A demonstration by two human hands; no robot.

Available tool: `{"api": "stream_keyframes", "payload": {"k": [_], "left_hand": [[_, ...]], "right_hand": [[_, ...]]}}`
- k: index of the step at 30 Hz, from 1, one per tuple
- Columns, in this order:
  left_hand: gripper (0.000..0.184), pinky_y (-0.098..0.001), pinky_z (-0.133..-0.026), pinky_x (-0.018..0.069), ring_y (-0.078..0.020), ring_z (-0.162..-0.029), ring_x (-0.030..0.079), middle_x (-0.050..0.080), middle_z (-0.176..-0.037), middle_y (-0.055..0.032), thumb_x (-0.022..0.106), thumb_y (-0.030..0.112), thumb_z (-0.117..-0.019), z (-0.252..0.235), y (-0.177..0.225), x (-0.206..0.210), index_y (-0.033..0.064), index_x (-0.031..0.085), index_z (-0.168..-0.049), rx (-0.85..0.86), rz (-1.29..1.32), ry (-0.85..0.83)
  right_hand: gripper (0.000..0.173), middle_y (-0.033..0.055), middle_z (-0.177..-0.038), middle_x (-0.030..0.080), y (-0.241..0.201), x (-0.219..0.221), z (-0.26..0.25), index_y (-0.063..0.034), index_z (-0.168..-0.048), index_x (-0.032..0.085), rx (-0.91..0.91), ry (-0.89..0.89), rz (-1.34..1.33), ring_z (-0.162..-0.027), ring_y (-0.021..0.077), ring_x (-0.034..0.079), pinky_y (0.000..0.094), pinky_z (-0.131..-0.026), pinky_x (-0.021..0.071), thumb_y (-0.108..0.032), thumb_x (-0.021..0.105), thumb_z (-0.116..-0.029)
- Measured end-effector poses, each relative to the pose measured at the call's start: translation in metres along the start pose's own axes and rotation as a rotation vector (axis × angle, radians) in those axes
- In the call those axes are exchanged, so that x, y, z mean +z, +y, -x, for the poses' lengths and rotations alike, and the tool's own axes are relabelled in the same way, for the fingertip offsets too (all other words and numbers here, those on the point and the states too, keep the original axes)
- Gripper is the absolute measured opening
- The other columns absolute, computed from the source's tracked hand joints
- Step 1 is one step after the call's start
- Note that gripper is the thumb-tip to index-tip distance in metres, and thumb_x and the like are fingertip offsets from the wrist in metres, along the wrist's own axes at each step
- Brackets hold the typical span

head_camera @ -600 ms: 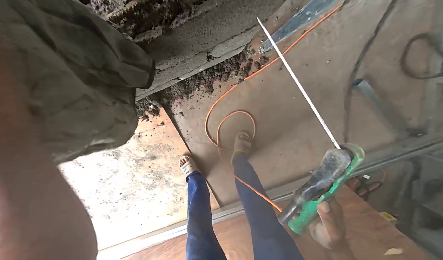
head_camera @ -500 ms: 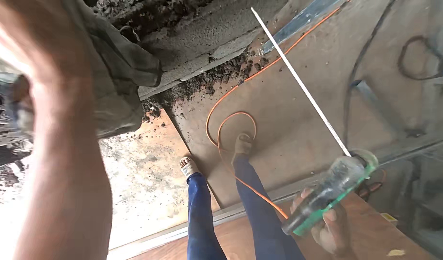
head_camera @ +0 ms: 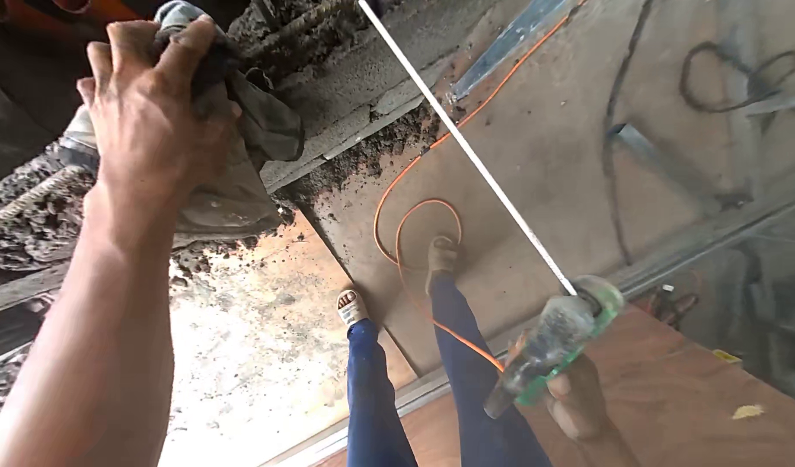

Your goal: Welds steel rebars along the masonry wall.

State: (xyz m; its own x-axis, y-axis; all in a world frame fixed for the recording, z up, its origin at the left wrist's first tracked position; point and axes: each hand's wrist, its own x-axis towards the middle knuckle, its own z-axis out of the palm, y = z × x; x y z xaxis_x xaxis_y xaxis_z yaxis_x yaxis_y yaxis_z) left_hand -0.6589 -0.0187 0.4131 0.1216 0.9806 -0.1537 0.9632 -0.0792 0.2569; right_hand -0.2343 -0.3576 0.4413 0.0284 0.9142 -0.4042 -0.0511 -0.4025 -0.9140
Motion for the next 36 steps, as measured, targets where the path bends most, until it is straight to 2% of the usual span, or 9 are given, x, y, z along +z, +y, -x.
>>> {"api": "stream_keyframes", "payload": {"k": [3, 6, 9, 11, 16, 20, 24, 29, 36], "left_hand": [[0.054, -0.0783, -0.090, 0.0385, -0.0582, -0.126, 0.048, 0.050, -0.141, -0.0316, 0.058, 0.042, -0.0958, -0.012, -0.009, 0.017, 0.0264, 0.052, -0.147, 0.025, -0.054, 0.066], [0.045, -0.0781, -0.092, 0.0389, -0.0580, -0.119, 0.056, 0.063, -0.121, -0.0341, 0.056, 0.040, -0.0966, -0.015, -0.008, 0.024, 0.0038, 0.063, -0.122, 0.005, -0.081, 0.114], [0.050, -0.0766, -0.090, 0.0402, -0.0573, -0.110, 0.061, 0.065, -0.110, -0.0347, 0.054, 0.044, -0.0972, -0.020, -0.009, 0.029, -0.0043, 0.063, -0.109, -0.038, -0.129, 0.138], [0.050, -0.0751, -0.093, 0.0402, -0.0555, -0.113, 0.060, 0.065, -0.113, -0.0333, 0.055, 0.045, -0.0963, -0.019, -0.010, 0.034, -0.0029, 0.064, -0.110, -0.061, -0.122, 0.184], [0.058, -0.0717, -0.102, 0.0376, -0.0498, -0.126, 0.055, 0.062, -0.127, -0.0301, 0.061, 0.048, -0.0893, -0.019, -0.006, 0.036, -0.0013, 0.062, -0.120, -0.168, -0.040, 0.226], [0.055, -0.0715, -0.094, 0.0416, -0.0480, -0.116, 0.061, 0.066, -0.117, -0.0272, 0.062, 0.051, -0.0856, -0.027, -0.016, 0.040, 0.0018, 0.065, -0.111, -0.192, -0.034, 0.224], [0.057, -0.0687, -0.095, 0.0426, -0.0445, -0.117, 0.061, 0.066, -0.117, -0.0256, 0.065, 0.052, -0.0824, -0.030, -0.015, 0.041, 0.0028, 0.063, -0.111, -0.252, -0.010, 0.238], [0.066, -0.0658, -0.106, 0.0375, -0.0435, -0.129, 0.055, 0.061, -0.131, -0.0259, 0.064, 0.050, -0.0838, -0.026, -0.010, 0.041, -0.0016, 0.057, -0.124, -0.275, -0.006, 0.244], [0.054, -0.0678, -0.101, 0.0392, -0.0440, -0.121, 0.060, 0.066, -0.121, -0.0246, 0.062, 0.050, -0.0851, -0.026, -0.010, 0.044, 0.0038, 0.066, -0.112, -0.238, -0.052, 0.258]], "right_hand": [[0.052, -0.0068, -0.083, 0.069, 0.008, 0.033, 0.005, -0.0235, -0.123, 0.064, -0.012, 0.000, 0.040, -0.065, 0.0054, 0.066, 0.0246, -0.058, 0.0592, -0.066, 0.060, -0.0933], [0.059, -0.0034, -0.080, 0.068, 0.026, 0.065, 0.009, -0.0192, -0.123, 0.061, 0.009, 0.012, 0.073, -0.062, 0.0084, 0.066, 0.0280, -0.055, 0.0599, -0.069, 0.058, -0.0924], [0.063, 0.0008, -0.082, 0.067, 0.041, 0.093, 0.006, -0.0133, -0.123, 0.060, -0.015, 0.021, 0.069, -0.062, 0.0116, 0.065, 0.0306, -0.054, 0.0591, -0.069, 0.058, -0.0932], [0.066, 0.0028, -0.081, 0.066, 0.044, 0.107, 0.006, -0.0097, -0.121, 0.061, -0.025, 0.041, 0.068, -0.060, 0.0133, 0.064, 0.0318, -0.052, 0.0584, -0.069, 0.058, -0.0928], [0.065, 0.0008, -0.074, 0.063, 0.042, 0.120, 0.006, -0.0100, -0.119, 0.058, -0.019, 0.070, 0.042, -0.056, 0.0122, 0.062, 0.0304, -0.049, 0.0570, -0.070, 0.055, -0.0935], [0.066, 0.0014, -0.072, 0.062, 0.036, 0.117, -0.001, -0.0075, -0.117, 0.057, -0.038, 0.071, 0.054, -0.054, 0.0132, 0.060, 0.0311, -0.047, 0.0556, -0.070, 0.052, -0.0949], [0.068, 0.0003, -0.071, 0.060, 0.030, 0.115, -0.008, -0.0044, -0.119, 0.055, -0.052, 0.057, 0.062, -0.053, 0.0120, 0.059, 0.0306, -0.045, 0.0545, -0.069, 0.051, -0.0962], [0.069, 0.0000, -0.070, 0.059, 0.031, 0.114, -0.007, -0.0036, -0.119, 0.055, -0.043, 0.035, 0.034, -0.052, 0.0116, 0.058, 0.0305, -0.045, 0.0550, -0.069, 0.051, -0.0963], [0.069, -0.0010, -0.070, 0.060, 0.034, 0.116, -0.007, -0.0022, -0.116, 0.055, -0.050, 0.041, 0.038, -0.052, 0.0099, 0.059, 0.0288, -0.045, 0.0550, -0.069, 0.050, -0.0967]]}}
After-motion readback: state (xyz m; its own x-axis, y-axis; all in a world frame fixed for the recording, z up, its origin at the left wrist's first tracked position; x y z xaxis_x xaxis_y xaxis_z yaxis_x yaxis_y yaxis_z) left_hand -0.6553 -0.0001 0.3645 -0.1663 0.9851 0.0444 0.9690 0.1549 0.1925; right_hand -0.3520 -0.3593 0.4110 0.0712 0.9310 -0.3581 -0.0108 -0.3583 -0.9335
